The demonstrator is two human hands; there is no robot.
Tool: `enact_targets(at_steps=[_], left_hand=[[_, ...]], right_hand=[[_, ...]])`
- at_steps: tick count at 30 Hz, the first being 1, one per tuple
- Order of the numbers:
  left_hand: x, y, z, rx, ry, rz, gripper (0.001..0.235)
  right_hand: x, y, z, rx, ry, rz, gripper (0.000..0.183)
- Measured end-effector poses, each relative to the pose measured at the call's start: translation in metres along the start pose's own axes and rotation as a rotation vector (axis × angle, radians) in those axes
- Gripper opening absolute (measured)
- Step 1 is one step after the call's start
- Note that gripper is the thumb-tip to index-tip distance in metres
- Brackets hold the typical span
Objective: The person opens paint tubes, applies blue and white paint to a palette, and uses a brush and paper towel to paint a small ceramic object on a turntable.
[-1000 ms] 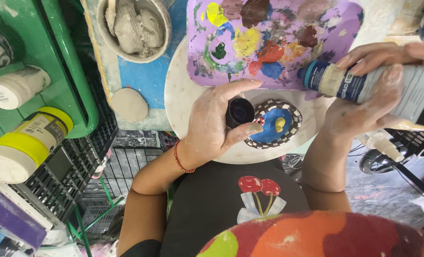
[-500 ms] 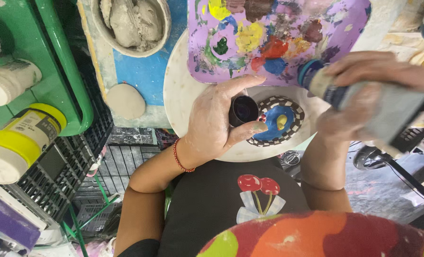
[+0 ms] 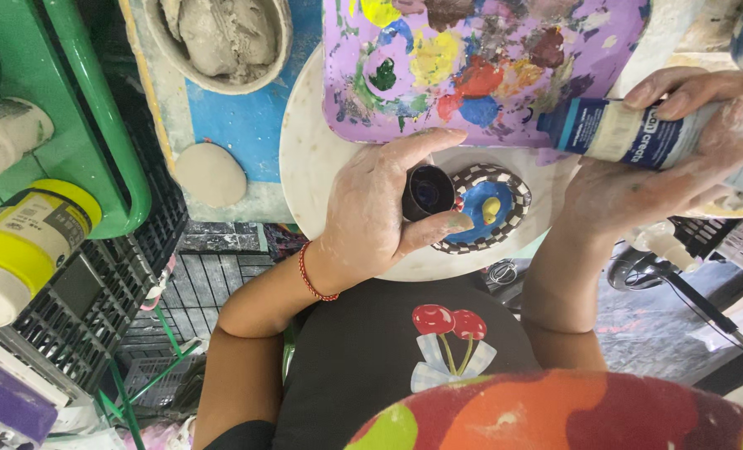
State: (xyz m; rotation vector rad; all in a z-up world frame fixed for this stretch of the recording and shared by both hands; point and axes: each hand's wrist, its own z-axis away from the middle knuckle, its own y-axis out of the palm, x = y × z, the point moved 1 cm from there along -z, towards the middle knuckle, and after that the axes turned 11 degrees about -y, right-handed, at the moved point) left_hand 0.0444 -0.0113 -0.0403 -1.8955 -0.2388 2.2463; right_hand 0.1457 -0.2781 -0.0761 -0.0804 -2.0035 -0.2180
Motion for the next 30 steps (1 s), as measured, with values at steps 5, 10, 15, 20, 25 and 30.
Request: enact_targets(at_steps=[5, 10, 15, 20, 25, 30], left_hand=[[0.001, 0.001, 0.0, -0.007, 0.019, 0.016, 0.067], [0.0, 0.0, -0.001, 0.006, -0.007, 0.012, 0.072], [0.0, -0.001, -0.001, 0.021, -0.015, 0.017, 0.071], [0.002, 0.001, 0.001, -0.012, 0.031, 0.036, 0.073], [0.003, 0.001, 0.001, -0.022, 0.058, 0.025, 0.071], [0.001, 0.001, -0.001, -0.016, 0.044, 0.014, 0.071]], right_hand=[[0.0, 0.005, 0.001, 0.014, -0.025, 0.009, 0.035], [0.002, 0.016, -0.001, -0.053, 0.015, -0.03, 0.03], [-0.003, 0.004, 0.002, -0.023, -0.004, 0.006, 0.027], [-0.017, -0.015, 0.006, -0.188, -0.021, 0.061, 0.036], [-0.014, -0.008, 0.008, -0.049, -0.1, 0.106, 0.034], [-0.013, -0.006, 0.009, -0.045, -0.081, 0.057, 0.034]])
